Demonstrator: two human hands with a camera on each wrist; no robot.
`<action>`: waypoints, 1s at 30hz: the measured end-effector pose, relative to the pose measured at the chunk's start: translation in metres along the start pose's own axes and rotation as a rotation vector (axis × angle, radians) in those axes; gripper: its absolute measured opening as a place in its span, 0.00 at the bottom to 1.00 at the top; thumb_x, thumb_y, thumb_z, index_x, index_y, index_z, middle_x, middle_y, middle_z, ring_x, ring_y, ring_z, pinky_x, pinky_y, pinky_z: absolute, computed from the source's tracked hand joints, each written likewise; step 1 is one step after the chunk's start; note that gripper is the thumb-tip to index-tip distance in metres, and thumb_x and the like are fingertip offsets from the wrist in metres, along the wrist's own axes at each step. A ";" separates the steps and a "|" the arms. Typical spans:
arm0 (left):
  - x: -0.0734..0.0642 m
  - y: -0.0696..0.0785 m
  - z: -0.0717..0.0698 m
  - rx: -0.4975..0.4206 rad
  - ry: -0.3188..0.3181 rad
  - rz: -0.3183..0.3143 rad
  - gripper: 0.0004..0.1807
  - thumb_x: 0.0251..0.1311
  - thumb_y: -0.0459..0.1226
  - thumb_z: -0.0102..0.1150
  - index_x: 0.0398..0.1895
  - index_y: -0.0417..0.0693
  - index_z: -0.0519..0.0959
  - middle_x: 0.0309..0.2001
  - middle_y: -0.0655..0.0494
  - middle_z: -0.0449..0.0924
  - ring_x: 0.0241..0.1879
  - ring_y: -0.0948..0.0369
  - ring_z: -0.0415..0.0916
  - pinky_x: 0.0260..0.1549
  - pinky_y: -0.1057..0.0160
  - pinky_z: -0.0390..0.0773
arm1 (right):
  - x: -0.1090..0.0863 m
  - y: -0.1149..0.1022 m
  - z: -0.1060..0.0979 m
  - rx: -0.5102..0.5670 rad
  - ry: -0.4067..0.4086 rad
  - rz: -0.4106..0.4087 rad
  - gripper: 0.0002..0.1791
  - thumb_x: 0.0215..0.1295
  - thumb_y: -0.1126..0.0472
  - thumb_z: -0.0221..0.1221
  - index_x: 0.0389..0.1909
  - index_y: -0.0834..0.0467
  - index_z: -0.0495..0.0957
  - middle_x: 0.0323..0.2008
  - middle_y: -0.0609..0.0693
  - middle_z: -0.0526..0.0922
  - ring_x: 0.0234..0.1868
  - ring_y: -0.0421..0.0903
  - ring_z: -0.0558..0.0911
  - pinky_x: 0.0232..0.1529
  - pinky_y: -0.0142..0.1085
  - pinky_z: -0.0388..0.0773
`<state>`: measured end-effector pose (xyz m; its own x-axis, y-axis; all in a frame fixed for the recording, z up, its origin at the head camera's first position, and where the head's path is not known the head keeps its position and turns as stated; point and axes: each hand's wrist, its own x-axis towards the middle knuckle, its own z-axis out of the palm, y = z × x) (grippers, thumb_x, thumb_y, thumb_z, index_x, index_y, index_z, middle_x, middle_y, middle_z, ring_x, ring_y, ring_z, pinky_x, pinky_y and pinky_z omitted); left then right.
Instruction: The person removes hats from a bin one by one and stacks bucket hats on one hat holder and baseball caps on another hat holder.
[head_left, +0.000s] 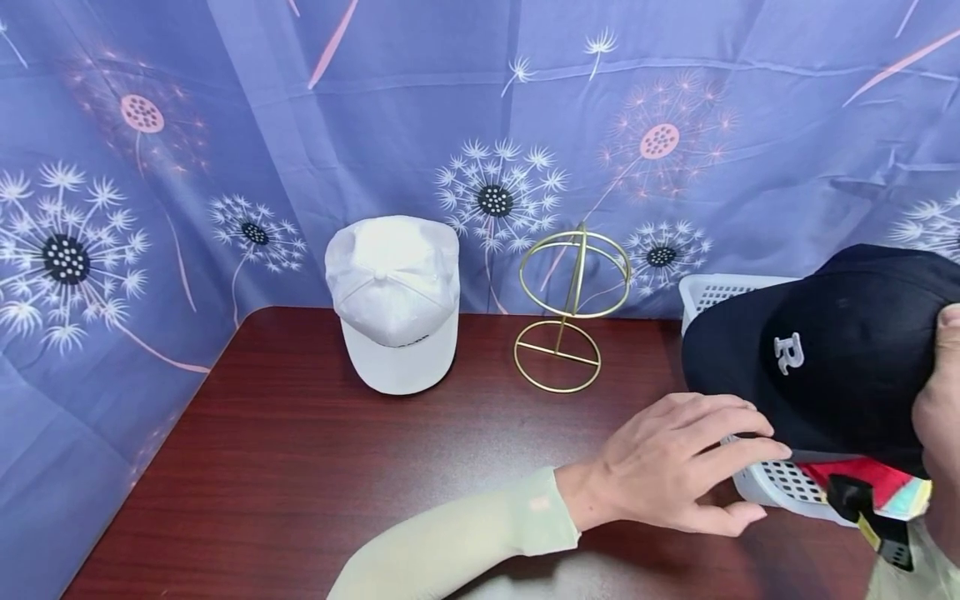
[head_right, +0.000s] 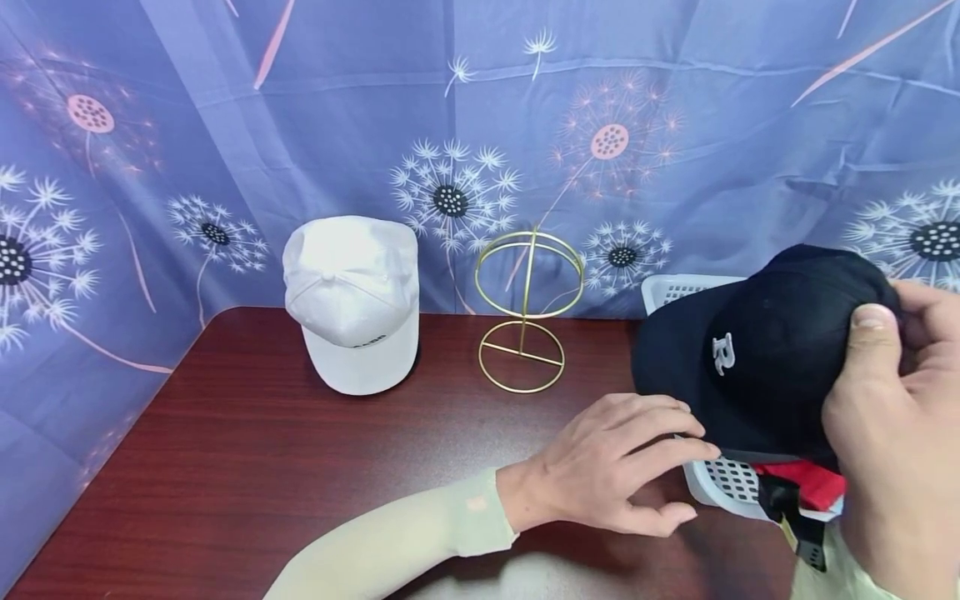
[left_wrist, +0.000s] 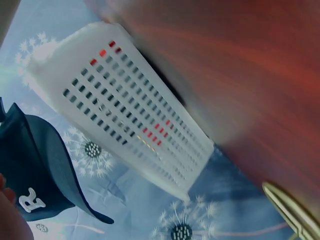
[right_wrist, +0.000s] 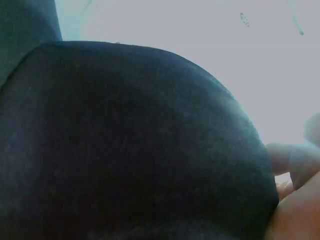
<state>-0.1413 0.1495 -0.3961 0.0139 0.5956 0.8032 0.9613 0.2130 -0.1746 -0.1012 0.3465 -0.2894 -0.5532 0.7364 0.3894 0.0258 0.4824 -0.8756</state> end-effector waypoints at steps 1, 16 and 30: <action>-0.001 -0.002 -0.002 0.013 0.013 0.016 0.31 0.68 0.62 0.54 0.63 0.55 0.85 0.62 0.57 0.82 0.68 0.59 0.74 0.73 0.64 0.65 | -0.001 0.001 0.001 0.027 0.008 -0.004 0.21 0.87 0.56 0.42 0.71 0.54 0.74 0.73 0.46 0.67 0.72 0.33 0.62 0.74 0.23 0.48; -0.038 -0.039 -0.038 0.172 0.098 0.186 0.36 0.73 0.66 0.48 0.65 0.51 0.82 0.63 0.56 0.82 0.70 0.56 0.74 0.71 0.58 0.69 | -0.018 -0.016 0.000 0.148 -0.055 -0.244 0.20 0.82 0.60 0.47 0.68 0.47 0.76 0.50 0.27 0.73 0.52 0.30 0.72 0.63 0.24 0.62; -0.049 -0.070 -0.058 0.390 0.153 0.228 0.26 0.73 0.56 0.56 0.66 0.55 0.80 0.63 0.54 0.78 0.69 0.52 0.74 0.65 0.54 0.73 | -0.032 -0.020 0.002 0.745 -0.136 -0.239 0.16 0.72 0.70 0.62 0.58 0.71 0.82 0.42 0.58 0.88 0.36 0.42 0.84 0.38 0.24 0.81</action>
<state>-0.1936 0.0605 -0.3899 0.2807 0.5464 0.7891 0.7544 0.3827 -0.5333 -0.0854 0.3123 -0.2851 -0.5718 0.5654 0.5945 -0.6439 0.1397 -0.7523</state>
